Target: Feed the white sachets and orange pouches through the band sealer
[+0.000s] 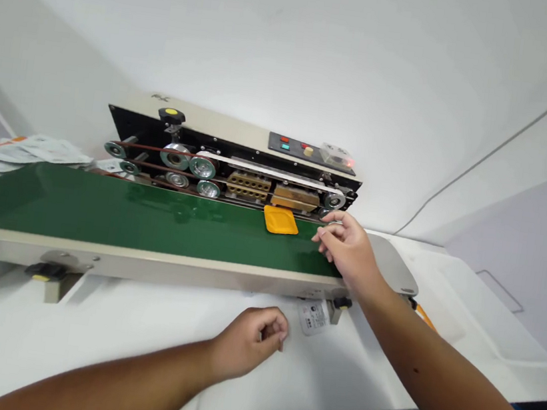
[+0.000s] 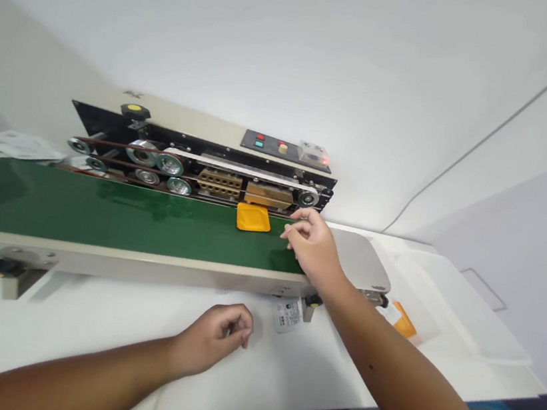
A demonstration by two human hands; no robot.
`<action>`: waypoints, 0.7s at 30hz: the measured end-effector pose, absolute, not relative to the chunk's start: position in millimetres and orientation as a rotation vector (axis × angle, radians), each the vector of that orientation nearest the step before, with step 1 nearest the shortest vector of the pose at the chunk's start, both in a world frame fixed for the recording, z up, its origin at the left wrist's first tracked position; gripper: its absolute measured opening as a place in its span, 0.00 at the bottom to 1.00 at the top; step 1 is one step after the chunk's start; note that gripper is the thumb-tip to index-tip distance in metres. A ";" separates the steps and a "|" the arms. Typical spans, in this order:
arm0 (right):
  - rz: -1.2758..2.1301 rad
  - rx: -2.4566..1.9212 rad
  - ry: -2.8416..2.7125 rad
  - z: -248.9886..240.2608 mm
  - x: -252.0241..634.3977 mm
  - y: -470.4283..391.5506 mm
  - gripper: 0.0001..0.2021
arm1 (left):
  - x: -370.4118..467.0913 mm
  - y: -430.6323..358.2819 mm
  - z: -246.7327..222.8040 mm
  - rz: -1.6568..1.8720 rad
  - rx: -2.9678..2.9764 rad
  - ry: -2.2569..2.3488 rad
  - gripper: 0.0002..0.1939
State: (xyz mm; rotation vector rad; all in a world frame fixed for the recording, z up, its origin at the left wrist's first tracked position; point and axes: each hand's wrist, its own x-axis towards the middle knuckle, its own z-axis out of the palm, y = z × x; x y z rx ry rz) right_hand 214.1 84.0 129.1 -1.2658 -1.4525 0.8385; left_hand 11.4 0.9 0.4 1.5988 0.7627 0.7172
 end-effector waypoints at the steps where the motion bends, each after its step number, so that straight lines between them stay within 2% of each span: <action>1: 0.763 -1.268 -1.506 129.3 214.1 79.5 0.12 | 11.5 0.8 0.4 0.718 1.598 0.762 0.03; 4: 0.543 -1.296 -1.699 131.0 211.8 65.9 0.06 | 11.5 0.7 1.0 0.724 1.604 0.765 0.03; 6: 0.393 -1.319 -1.853 132.2 206.5 59.6 0.06 | 11.3 0.6 1.7 0.728 1.613 0.766 0.03; 11: 0.098 -1.297 -2.330 134.5 169.1 63.9 0.15 | 10.6 0.1 2.9 0.729 1.613 0.736 0.03; 15: -0.026 -1.372 -2.549 141.1 121.1 84.2 0.18 | 10.4 0.2 3.8 0.737 1.594 0.735 0.02; 21: -0.348 -1.309 -2.813 153.3 72.7 97.3 0.09 | 10.4 1.2 4.9 0.782 1.557 0.740 0.04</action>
